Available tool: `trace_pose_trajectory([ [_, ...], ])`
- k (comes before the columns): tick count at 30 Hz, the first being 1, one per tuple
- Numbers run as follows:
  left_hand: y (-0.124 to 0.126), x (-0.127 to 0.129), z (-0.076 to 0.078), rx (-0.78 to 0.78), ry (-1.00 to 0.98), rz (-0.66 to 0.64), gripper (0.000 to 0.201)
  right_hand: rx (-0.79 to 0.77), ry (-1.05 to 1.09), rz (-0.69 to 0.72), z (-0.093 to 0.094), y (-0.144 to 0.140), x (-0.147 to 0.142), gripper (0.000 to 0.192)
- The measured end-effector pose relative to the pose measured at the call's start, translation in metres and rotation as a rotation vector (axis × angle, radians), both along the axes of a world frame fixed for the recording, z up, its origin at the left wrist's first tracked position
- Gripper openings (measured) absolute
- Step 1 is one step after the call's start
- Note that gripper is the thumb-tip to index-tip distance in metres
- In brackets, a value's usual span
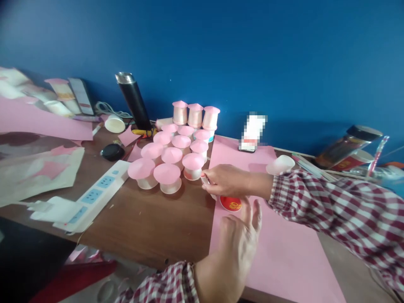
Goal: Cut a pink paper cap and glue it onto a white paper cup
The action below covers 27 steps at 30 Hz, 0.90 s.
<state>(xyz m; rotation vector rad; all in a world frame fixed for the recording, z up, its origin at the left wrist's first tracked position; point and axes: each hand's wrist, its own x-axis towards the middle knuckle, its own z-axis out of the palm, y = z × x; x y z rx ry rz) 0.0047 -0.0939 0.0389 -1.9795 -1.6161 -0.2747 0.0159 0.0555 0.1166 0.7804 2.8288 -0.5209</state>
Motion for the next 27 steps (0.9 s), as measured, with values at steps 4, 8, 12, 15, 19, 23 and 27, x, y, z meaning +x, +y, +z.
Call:
trace_pose_trajectory([
  [4,0.001,0.002,-0.003,-0.039,0.005,-0.010,0.060,0.022,-0.076,0.062,-0.004,0.001,0.002,0.022],
  [8,-0.001,0.000,-0.002,-0.050,0.016,-0.033,0.060,0.038,-0.104,0.080,-0.001,-0.001,0.003,0.023],
  [12,0.003,0.001,-0.005,-0.061,0.021,-0.052,0.058,0.048,-0.100,0.114,-0.003,-0.004,0.003,0.024],
  [15,0.007,0.003,-0.007,-0.068,0.032,-0.061,0.058,0.048,-0.095,0.125,-0.007,-0.003,0.003,0.024],
  [19,0.009,0.004,-0.005,-0.092,0.033,-0.056,0.057,0.051,-0.081,0.143,-0.011,-0.002,0.004,0.024],
  [23,0.004,-0.002,0.001,-0.093,-0.006,-0.053,0.056,0.040,-0.086,0.152,-0.010,-0.002,0.004,0.023],
  [27,-0.003,-0.009,0.007,-0.077,-0.023,-0.103,0.050,0.021,-0.104,0.156,-0.010,-0.002,0.002,0.023],
])
